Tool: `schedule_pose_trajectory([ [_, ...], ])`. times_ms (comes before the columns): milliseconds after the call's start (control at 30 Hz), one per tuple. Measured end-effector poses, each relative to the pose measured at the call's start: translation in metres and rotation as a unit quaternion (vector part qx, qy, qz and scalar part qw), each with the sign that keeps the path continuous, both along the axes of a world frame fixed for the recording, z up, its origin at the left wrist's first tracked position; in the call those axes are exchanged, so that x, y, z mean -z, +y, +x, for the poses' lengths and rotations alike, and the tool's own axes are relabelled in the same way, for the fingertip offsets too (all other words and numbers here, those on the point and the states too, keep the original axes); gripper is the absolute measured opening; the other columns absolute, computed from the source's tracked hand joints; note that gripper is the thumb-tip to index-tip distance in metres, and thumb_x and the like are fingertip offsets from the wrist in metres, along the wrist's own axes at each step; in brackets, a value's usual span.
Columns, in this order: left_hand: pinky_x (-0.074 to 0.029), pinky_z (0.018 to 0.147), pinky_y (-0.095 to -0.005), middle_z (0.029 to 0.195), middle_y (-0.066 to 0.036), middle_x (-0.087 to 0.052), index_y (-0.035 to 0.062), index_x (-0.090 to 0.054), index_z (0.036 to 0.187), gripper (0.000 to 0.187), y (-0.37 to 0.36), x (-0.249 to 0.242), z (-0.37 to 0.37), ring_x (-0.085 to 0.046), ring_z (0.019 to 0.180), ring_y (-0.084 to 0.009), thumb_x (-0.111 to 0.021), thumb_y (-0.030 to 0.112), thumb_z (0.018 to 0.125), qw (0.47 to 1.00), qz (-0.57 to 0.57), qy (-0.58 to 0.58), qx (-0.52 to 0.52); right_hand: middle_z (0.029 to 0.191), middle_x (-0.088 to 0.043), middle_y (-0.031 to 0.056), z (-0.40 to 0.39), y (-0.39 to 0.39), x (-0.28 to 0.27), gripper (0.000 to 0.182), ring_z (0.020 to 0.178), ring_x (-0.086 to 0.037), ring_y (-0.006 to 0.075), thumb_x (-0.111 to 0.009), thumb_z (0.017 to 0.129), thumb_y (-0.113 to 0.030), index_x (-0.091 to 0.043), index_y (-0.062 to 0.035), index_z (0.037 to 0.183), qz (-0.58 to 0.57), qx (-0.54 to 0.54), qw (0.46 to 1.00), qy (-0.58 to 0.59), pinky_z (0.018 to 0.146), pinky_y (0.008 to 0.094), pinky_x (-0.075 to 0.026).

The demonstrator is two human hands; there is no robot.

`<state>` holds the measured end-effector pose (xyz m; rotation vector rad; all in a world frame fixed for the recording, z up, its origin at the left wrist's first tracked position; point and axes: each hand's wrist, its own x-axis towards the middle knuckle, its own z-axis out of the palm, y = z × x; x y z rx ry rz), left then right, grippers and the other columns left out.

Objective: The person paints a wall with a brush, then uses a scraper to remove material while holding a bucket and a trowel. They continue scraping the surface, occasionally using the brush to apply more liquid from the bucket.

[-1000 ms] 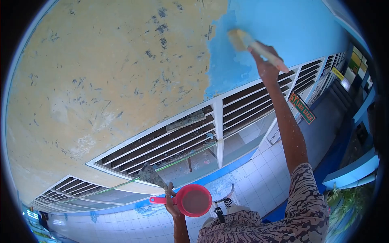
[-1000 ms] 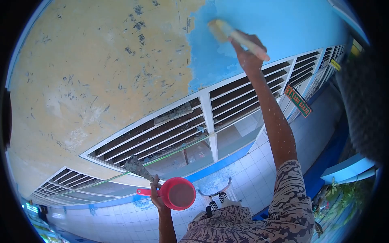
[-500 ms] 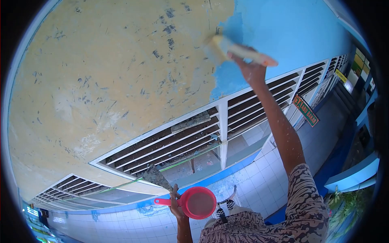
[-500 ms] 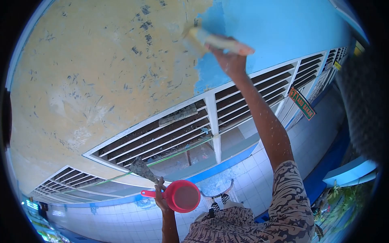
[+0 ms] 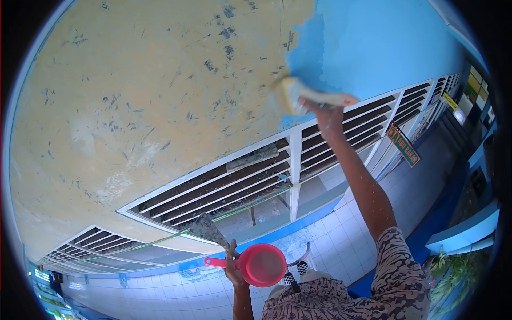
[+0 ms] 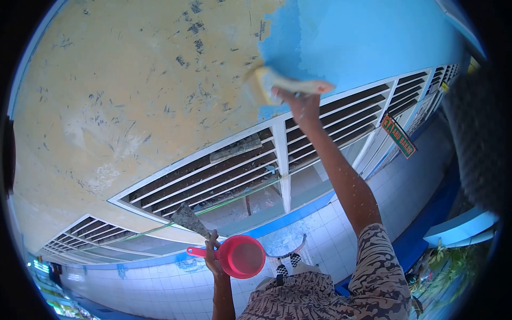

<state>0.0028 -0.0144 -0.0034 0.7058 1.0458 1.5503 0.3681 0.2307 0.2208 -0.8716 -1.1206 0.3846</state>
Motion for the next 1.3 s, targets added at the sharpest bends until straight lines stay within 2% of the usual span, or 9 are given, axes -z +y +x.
schedule_pose_trajectory([
  [167, -0.045, 0.098, -0.0414, 0.088, -0.005, -0.044, -0.0162, -0.051, 0.134, 0.064, -0.004, 0.013, -0.005, -0.049, 0.106, -0.0233, -0.037, 0.038, 0.103, 0.997, 0.015, 0.075, -0.021, 0.098, -0.068, 0.0099, 0.047, 0.022, -0.068, 0.03, 0.084, -0.065, 0.0175, -0.08, 0.081, -0.008, -0.067, 0.0071, 0.104, 0.214, 0.079, 0.948, 0.221, 0.075, 0.0336, -0.058],
  [333, -0.041, 0.1, -0.0405, 0.085, -0.003, -0.043, -0.0154, -0.051, 0.134, 0.062, -0.001, 0.003, 0.005, -0.049, 0.106, -0.0249, -0.034, 0.036, 0.104, 0.994, 0.015, 0.106, -0.031, 0.108, -0.067, 0.0104, -0.003, -0.002, 0.064, 0.03, 0.104, -0.063, 0.0174, -0.078, 0.086, -0.019, -0.07, 0.0001, 0.109, 0.063, 0.143, 0.985, -0.076, 0.096, 0.0357, -0.048],
  [400, -0.041, 0.101, -0.0409, 0.085, -0.003, -0.043, -0.0156, -0.051, 0.134, 0.063, 0.001, 0.005, 0.003, -0.049, 0.107, -0.0245, -0.034, 0.037, 0.104, 0.996, 0.013, 0.083, -0.013, 0.109, -0.068, 0.0103, -0.007, -0.021, 0.095, 0.038, 0.105, -0.064, 0.0187, -0.085, 0.08, -0.019, -0.07, -0.0003, 0.109, -0.075, 0.022, 0.996, -0.035, 0.097, 0.0372, -0.048],
  [700, -0.052, 0.085, -0.0344, 0.088, -0.002, -0.04, -0.0183, -0.044, 0.137, 0.063, 0.003, -0.009, 0.011, -0.054, 0.091, -0.0176, -0.039, 0.036, 0.105, 0.999, 0.013, 0.043, -0.023, 0.098, -0.069, 0.0106, 0.102, 0.009, 0.08, 0.026, 0.085, -0.065, 0.0185, -0.079, 0.085, -0.009, -0.068, 0.0092, 0.1, 0.157, 0.349, 0.913, 0.137, 0.078, 0.0338, -0.053],
  [800, -0.053, 0.078, -0.0316, 0.086, -0.001, -0.039, -0.0187, -0.045, 0.136, 0.064, 0.006, -0.026, 0.03, -0.054, 0.083, -0.0154, -0.039, 0.037, 0.104, 0.999, -0.018, -0.019, -0.026, 0.084, -0.067, 0.0105, 0.028, -0.006, 0.102, 0.016, 0.075, -0.066, 0.0227, -0.076, 0.085, -0.004, -0.071, 0.0017, 0.099, 0.129, 0.376, 0.914, -0.079, 0.073, 0.0352, -0.053],
  [900, -0.052, 0.075, -0.0301, 0.083, 0.0, -0.038, -0.0187, -0.047, 0.134, 0.065, 0.007, -0.02, 0.031, -0.053, 0.079, -0.0141, -0.04, 0.038, 0.103, 1.0, 0.005, 0.009, 0.012, 0.091, -0.07, 0.0096, -0.024, -0.036, 0.105, 0.023, 0.079, -0.068, 0.0209, -0.081, 0.079, -0.006, -0.072, -0.0028, 0.1, 0.108, 0.202, 0.962, -0.15, 0.073, 0.034, -0.053],
  [1067, -0.051, 0.071, -0.0281, 0.082, 0.0, -0.039, -0.0184, -0.047, 0.134, 0.066, 0.004, -0.012, 0.023, -0.052, 0.074, -0.0133, -0.04, 0.039, 0.102, 0.998, 0.02, 0.053, 0.023, 0.097, -0.071, 0.0081, 0.053, -0.013, 0.085, 0.032, 0.088, -0.065, 0.0168, -0.082, 0.083, -0.016, -0.07, 0.0056, 0.104, 0.057, 0.221, 0.962, 0.149, 0.083, 0.0346, -0.053],
  [1167, -0.052, 0.07, -0.0288, 0.084, 0.0, -0.039, -0.0182, -0.046, 0.135, 0.066, 0.0, -0.009, 0.021, -0.052, 0.073, -0.0133, -0.039, 0.038, 0.103, 0.996, 0.062, 0.052, 0.022, 0.101, -0.069, 0.0103, 0.095, 0.013, 0.102, 0.032, 0.09, -0.065, 0.0177, -0.076, 0.088, -0.014, -0.067, 0.0079, 0.109, 0.124, 0.328, 0.923, 0.16, 0.086, 0.0353, -0.052],
  [1300, -0.052, 0.076, -0.0299, 0.088, -0.001, -0.043, -0.0162, -0.047, 0.136, 0.063, 0.002, -0.013, 0.024, -0.05, 0.077, -0.0138, -0.034, 0.037, 0.105, 0.995, 0.038, 0.095, 0.022, 0.086, -0.069, 0.0096, 0.012, -0.007, 0.114, 0.019, 0.078, -0.065, 0.0176, -0.074, 0.089, -0.009, -0.069, 0.0051, 0.101, 0.094, 0.378, 0.92, -0.05, 0.072, 0.0345, -0.053],
])
